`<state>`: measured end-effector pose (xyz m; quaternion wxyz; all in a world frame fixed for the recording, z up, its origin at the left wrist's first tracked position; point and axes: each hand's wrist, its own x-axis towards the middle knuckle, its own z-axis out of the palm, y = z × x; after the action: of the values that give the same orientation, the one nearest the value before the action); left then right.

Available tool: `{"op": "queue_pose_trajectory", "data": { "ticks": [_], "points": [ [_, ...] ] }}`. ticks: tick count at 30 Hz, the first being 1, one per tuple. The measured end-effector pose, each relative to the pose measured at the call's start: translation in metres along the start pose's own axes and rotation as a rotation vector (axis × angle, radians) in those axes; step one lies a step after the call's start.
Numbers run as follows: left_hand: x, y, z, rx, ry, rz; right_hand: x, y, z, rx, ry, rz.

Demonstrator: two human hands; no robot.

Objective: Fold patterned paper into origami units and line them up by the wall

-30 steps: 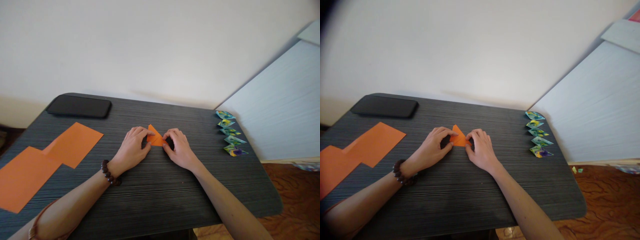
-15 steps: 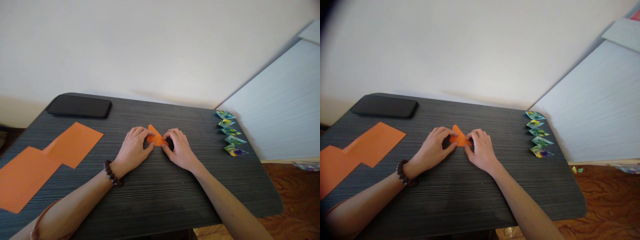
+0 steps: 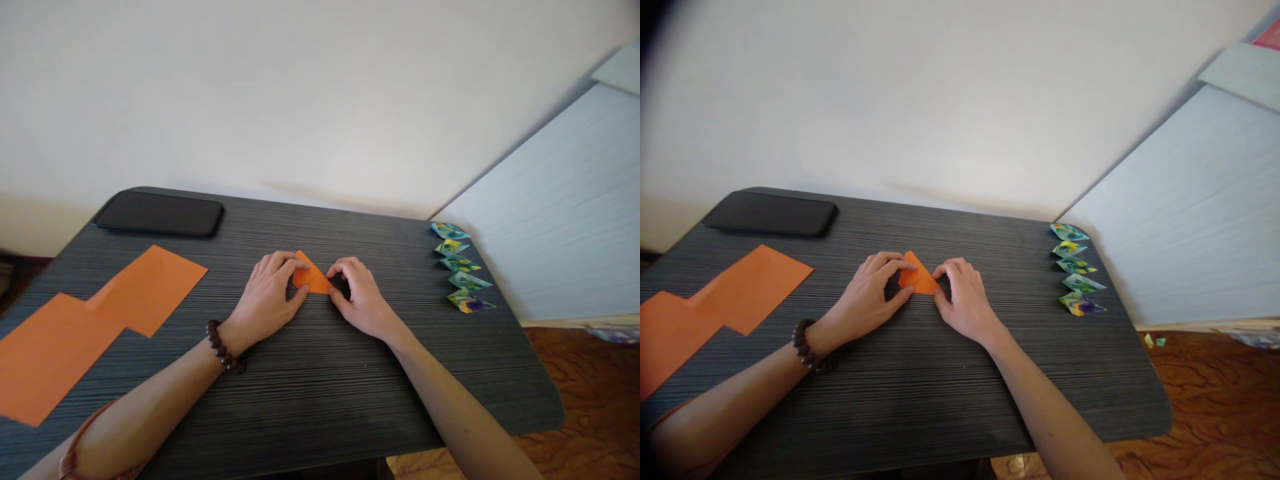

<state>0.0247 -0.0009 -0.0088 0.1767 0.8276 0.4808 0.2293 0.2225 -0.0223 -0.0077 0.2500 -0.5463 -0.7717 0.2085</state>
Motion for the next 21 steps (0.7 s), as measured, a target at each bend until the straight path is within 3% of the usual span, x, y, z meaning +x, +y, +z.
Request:
{"op": "queue_pose_trajectory", "data": {
  "ticks": [13,21],
  "points": [
    [0.001,-0.002,0.003,0.015,0.003,0.005,0.001,0.004,-0.008,0.072,-0.075,-0.03],
    [-0.002,0.003,0.003,0.113,0.006,0.06,-0.002,-0.003,0.003,-0.119,0.027,-0.025]
  ]
}}
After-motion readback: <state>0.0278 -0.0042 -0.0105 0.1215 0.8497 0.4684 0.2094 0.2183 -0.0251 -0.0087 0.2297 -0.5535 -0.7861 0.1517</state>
